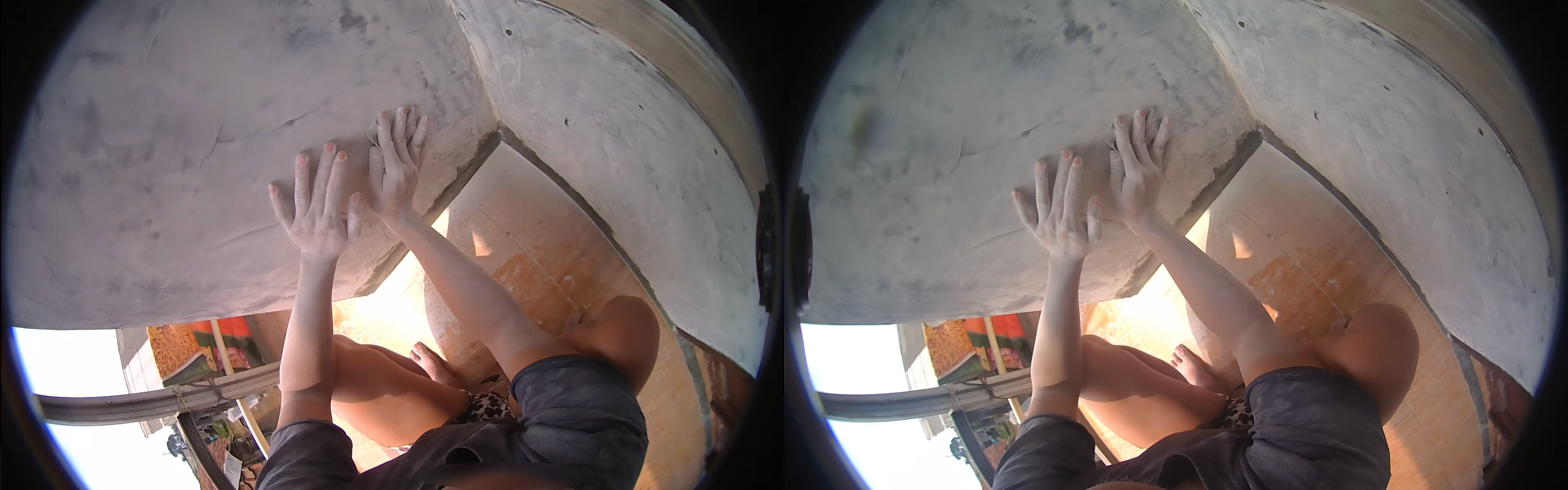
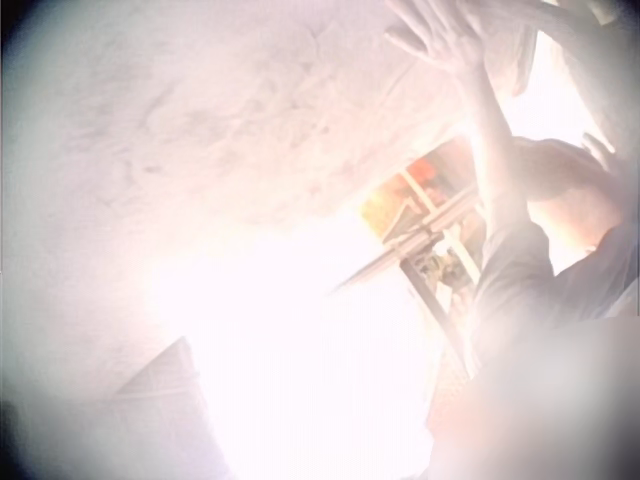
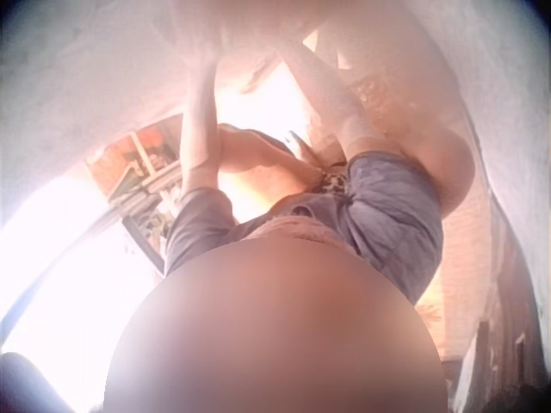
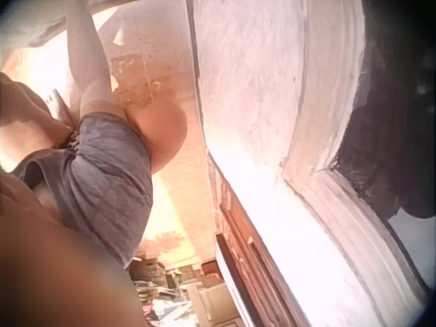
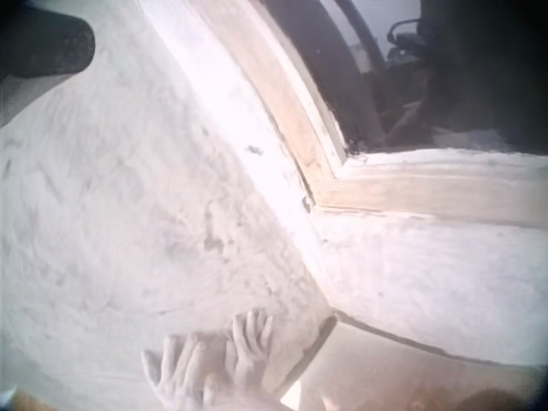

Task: The person smooths a freshly plastered ceiling by hand, using both hands to rub and flatten the surface. The person works across different sections of the ceiling, repeatedly smoothing the same areas to achieve an even finish.

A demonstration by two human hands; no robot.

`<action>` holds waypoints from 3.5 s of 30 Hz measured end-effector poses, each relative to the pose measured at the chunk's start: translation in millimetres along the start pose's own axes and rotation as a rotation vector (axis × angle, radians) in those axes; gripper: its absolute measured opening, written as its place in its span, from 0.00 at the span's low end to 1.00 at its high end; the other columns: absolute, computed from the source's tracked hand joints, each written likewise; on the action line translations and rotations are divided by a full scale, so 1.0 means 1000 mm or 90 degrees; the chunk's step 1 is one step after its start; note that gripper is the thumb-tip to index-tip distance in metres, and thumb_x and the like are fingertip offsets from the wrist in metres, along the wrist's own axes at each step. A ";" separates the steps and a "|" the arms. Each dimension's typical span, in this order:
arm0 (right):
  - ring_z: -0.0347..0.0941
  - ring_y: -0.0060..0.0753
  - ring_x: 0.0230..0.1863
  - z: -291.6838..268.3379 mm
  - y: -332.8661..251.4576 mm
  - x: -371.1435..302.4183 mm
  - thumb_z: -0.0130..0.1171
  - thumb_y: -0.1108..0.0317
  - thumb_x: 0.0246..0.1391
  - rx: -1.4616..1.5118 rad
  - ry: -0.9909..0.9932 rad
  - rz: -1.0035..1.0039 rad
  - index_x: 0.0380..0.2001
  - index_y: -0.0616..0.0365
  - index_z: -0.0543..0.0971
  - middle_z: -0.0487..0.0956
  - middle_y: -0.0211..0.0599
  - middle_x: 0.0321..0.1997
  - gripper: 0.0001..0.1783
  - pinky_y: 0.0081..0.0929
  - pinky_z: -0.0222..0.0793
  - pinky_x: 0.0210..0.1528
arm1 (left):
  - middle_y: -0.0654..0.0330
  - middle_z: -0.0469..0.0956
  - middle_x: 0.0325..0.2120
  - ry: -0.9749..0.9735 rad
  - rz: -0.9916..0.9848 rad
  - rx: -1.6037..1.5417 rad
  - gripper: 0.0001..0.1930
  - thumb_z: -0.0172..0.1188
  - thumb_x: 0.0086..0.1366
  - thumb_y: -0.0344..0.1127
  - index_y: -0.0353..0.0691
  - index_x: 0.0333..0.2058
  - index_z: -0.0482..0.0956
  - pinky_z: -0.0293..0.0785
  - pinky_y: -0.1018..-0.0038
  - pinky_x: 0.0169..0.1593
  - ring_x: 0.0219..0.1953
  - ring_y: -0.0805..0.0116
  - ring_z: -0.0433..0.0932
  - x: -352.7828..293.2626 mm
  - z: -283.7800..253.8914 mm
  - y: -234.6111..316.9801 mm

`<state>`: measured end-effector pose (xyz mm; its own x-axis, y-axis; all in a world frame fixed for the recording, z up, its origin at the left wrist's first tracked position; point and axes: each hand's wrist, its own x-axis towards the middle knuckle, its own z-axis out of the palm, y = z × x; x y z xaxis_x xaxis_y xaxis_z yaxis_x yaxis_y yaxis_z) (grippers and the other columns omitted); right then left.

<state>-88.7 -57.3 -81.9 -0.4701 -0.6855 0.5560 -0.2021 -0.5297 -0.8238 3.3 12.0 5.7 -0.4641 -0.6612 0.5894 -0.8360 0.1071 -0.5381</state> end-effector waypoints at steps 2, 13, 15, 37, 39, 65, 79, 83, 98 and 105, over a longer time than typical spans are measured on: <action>0.38 0.71 0.79 0.007 0.010 0.049 0.43 0.57 0.73 0.009 0.041 -0.004 0.67 0.55 0.72 0.62 0.46 0.77 0.26 0.68 0.31 0.76 | 0.72 0.77 0.62 -0.006 -0.002 -0.010 0.27 0.42 0.73 0.54 0.55 0.65 0.75 0.29 0.50 0.78 0.73 0.64 0.62 -0.001 -0.001 -0.001; 0.38 0.72 0.79 0.002 0.004 0.005 0.41 0.57 0.74 -0.014 0.015 0.007 0.68 0.52 0.72 0.62 0.48 0.77 0.26 0.64 0.34 0.77 | 0.73 0.76 0.63 -0.008 -0.004 -0.047 0.26 0.44 0.72 0.52 0.55 0.64 0.75 0.29 0.50 0.78 0.73 0.65 0.61 -0.003 -0.001 -0.003; 0.37 0.72 0.80 0.011 0.025 0.061 0.41 0.57 0.74 -0.048 0.044 0.005 0.70 0.53 0.69 0.60 0.48 0.78 0.27 0.65 0.34 0.77 | 0.73 0.75 0.64 -0.027 -0.011 -0.062 0.26 0.45 0.71 0.52 0.55 0.64 0.75 0.29 0.50 0.78 0.73 0.65 0.61 -0.006 -0.003 -0.003; 0.35 0.73 0.79 -0.011 0.003 -0.004 0.39 0.61 0.72 -0.080 -0.027 -0.070 0.72 0.60 0.64 0.55 0.51 0.79 0.29 0.65 0.29 0.77 | 0.72 0.76 0.63 -0.005 0.009 -0.044 0.27 0.45 0.71 0.52 0.55 0.65 0.75 0.32 0.49 0.77 0.72 0.66 0.64 -0.004 0.000 -0.002; 0.35 0.73 0.79 -0.010 0.013 0.007 0.39 0.61 0.72 -0.067 -0.039 -0.050 0.72 0.60 0.64 0.56 0.50 0.79 0.29 0.65 0.29 0.77 | 0.73 0.76 0.63 -0.004 0.012 -0.050 0.27 0.46 0.70 0.52 0.55 0.65 0.74 0.32 0.49 0.77 0.72 0.66 0.64 -0.004 -0.001 -0.002; 0.35 0.72 0.80 -0.016 0.006 -0.021 0.40 0.62 0.71 -0.073 -0.089 -0.005 0.71 0.62 0.65 0.56 0.49 0.79 0.29 0.68 0.31 0.76 | 0.70 0.77 0.62 0.002 0.034 -0.013 0.28 0.42 0.74 0.52 0.50 0.65 0.74 0.28 0.49 0.77 0.72 0.62 0.63 -0.002 0.002 0.000; 0.39 0.74 0.79 -0.006 -0.004 -0.015 0.45 0.61 0.70 -0.018 -0.047 -0.072 0.70 0.56 0.68 0.59 0.45 0.78 0.28 0.69 0.36 0.76 | 0.69 0.76 0.63 0.006 0.025 -0.020 0.28 0.42 0.73 0.53 0.49 0.65 0.74 0.26 0.49 0.77 0.73 0.62 0.62 -0.001 0.001 0.001; 0.37 0.74 0.79 0.005 0.010 0.079 0.45 0.62 0.69 -0.028 -0.003 -0.066 0.70 0.57 0.68 0.58 0.45 0.78 0.28 0.68 0.34 0.76 | 0.71 0.76 0.63 -0.026 0.028 -0.026 0.27 0.42 0.73 0.52 0.52 0.65 0.74 0.29 0.49 0.77 0.72 0.65 0.62 -0.004 -0.005 -0.002; 0.37 0.74 0.79 0.010 0.000 0.102 0.44 0.62 0.70 -0.011 0.019 -0.084 0.70 0.59 0.68 0.60 0.46 0.78 0.28 0.68 0.34 0.76 | 0.66 0.74 0.65 -0.029 0.030 -0.057 0.28 0.41 0.74 0.52 0.48 0.66 0.72 0.31 0.49 0.77 0.72 0.63 0.63 -0.005 -0.007 -0.005; 0.37 0.72 0.80 0.000 -0.022 -0.023 0.44 0.60 0.71 0.004 -0.050 -0.075 0.67 0.61 0.71 0.61 0.46 0.77 0.27 0.69 0.32 0.76 | 0.67 0.73 0.65 0.006 0.007 -0.062 0.28 0.43 0.73 0.52 0.49 0.66 0.72 0.31 0.48 0.77 0.73 0.64 0.62 -0.001 -0.004 -0.001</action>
<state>-72.8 -29.8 -76.8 -0.3748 -0.6547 0.6564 -0.2464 -0.6122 -0.7513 3.8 14.9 8.2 -0.4762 -0.6527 0.5892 -0.8549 0.1869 -0.4839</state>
